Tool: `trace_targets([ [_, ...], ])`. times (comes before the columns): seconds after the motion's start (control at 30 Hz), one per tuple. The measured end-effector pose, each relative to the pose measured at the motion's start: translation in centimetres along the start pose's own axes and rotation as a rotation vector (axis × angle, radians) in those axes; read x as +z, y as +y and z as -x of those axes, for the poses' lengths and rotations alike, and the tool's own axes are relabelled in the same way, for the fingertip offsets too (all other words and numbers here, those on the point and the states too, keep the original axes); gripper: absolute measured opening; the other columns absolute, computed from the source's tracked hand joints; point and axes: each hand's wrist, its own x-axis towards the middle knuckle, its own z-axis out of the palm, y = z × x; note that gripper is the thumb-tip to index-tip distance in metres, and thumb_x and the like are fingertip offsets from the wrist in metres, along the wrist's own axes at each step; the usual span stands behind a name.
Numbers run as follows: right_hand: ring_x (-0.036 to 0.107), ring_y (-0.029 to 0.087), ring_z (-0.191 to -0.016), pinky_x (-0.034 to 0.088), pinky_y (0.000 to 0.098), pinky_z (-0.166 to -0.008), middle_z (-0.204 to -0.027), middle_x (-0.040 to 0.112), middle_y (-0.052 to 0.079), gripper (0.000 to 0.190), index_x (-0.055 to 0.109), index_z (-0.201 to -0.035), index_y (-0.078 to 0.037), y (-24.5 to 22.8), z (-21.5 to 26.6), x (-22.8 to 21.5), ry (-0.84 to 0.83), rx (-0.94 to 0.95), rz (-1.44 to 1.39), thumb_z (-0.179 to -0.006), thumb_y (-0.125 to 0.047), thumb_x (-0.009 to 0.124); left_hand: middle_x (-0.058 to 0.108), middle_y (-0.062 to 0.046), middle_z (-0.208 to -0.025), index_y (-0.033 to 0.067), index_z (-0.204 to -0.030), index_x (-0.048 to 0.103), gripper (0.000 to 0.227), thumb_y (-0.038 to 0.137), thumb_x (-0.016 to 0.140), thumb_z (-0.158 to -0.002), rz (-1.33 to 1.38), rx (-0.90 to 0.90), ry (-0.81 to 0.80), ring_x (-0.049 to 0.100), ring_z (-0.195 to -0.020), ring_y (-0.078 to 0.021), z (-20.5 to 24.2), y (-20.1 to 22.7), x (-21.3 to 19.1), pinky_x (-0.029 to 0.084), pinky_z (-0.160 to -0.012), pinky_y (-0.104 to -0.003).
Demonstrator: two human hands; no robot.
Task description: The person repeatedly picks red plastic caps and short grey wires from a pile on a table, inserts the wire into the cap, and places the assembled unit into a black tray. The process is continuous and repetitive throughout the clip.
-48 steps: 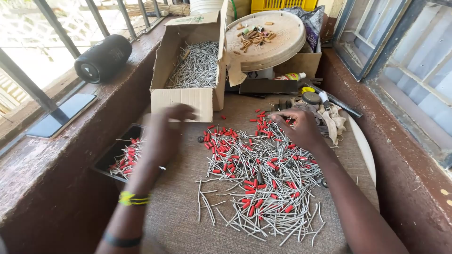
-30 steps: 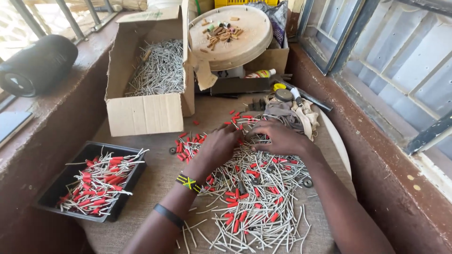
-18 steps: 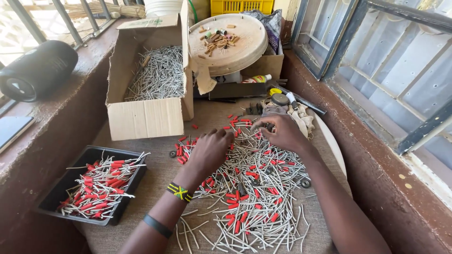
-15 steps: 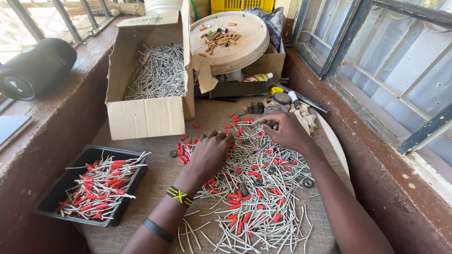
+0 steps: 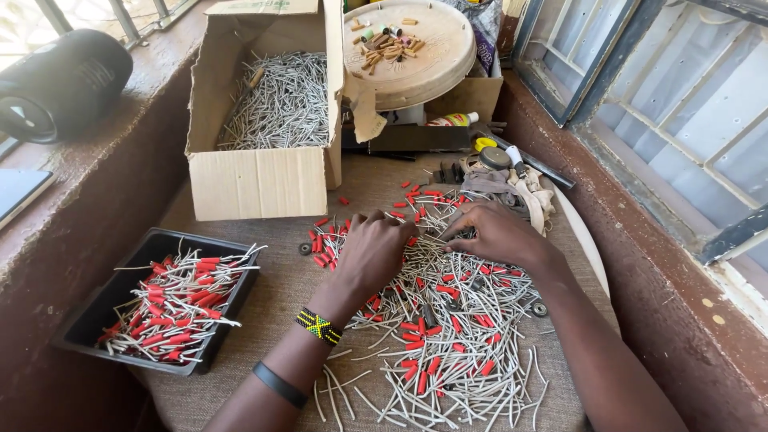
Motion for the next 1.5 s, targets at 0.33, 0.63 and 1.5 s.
trace_targets([
  [0.33,0.066,0.028,-0.117,0.049,0.0454,-0.106,-0.113,0.075,0.007,0.023,0.08,-0.103,-0.015,1.2,-0.7,1.3,-0.065,-0.036,0.174,-0.096,-0.03,0.063,0.073,-0.008,-0.09,0.017,-0.099,0.074,0.019,0.013,0.059,-0.088,-0.002,-0.037,-0.009,0.067,-0.098,-0.0308,0.0,0.1,0.7,0.052,-0.082,-0.045],
  [0.63,0.066,0.017,-0.072,0.055,0.035,-0.073,-0.078,0.078,0.012,0.025,0.075,-0.106,-0.004,1.3,-1.6,2.1,0.222,-0.083,-0.515,-0.105,-0.021,0.058,0.076,-0.018,-0.103,0.003,-0.123,0.064,0.033,0.02,0.07,-0.095,0.667,-0.189,0.284,0.071,-0.094,-0.0383,-0.8,1.6,-1.8,0.057,-0.079,-0.052],
  [1.5,0.065,0.014,-0.06,0.05,0.0242,-0.052,-0.08,0.076,0.02,0.025,0.075,-0.111,0.01,-0.5,-1.2,3.9,0.194,-0.1,-1.073,-0.097,-0.01,0.069,0.066,-0.011,-0.064,0.0012,-0.09,0.076,0.026,0.027,0.082,-0.089,1.218,-0.489,0.394,0.062,-0.056,-0.0111,-0.8,1.2,0.8,0.055,-0.052,-0.026],
])
